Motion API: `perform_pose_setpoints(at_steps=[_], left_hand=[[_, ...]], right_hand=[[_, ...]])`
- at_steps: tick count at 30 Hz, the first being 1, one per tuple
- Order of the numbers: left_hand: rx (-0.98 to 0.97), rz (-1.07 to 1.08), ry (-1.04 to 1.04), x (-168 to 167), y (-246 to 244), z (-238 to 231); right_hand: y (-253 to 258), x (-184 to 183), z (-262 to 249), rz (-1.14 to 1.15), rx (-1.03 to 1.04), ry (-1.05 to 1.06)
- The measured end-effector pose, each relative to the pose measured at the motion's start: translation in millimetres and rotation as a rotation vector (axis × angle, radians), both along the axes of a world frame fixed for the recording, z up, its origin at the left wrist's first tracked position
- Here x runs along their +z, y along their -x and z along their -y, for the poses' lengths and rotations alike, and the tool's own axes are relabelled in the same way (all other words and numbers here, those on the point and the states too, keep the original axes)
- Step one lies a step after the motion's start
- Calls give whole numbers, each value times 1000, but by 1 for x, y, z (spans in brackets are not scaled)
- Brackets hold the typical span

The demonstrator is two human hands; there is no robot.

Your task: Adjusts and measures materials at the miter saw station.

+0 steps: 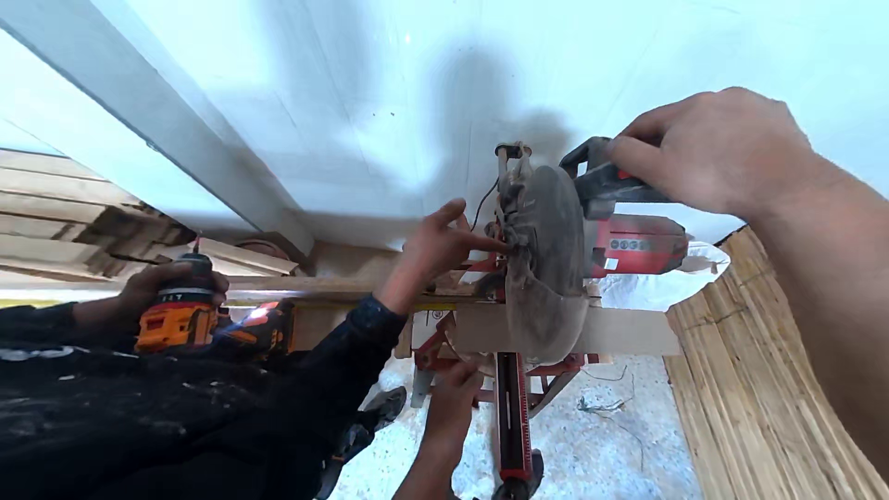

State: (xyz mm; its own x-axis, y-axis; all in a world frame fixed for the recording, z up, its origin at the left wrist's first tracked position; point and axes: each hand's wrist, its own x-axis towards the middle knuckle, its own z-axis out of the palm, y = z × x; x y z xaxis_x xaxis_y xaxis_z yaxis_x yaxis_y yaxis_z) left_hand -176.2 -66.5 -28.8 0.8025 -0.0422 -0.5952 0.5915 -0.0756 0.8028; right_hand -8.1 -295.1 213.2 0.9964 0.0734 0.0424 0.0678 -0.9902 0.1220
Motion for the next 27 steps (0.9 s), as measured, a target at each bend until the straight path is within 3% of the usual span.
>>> perform_pose_setpoints(at_steps=[5,8,23,27], left_hand=[[-57,-348,-162,97,17,-1],[-116,-375,-194,119,16,-2],[-160,-155,-28,4,32,-8],[-172,-174,-23,-6,33,-5]], right_hand=[[0,2,0,-15,-1,-11],[-2,1,1,-8,20,-3],[0,2,-2,-23,-19,16],[-1,3,-1,-26,-25,17]])
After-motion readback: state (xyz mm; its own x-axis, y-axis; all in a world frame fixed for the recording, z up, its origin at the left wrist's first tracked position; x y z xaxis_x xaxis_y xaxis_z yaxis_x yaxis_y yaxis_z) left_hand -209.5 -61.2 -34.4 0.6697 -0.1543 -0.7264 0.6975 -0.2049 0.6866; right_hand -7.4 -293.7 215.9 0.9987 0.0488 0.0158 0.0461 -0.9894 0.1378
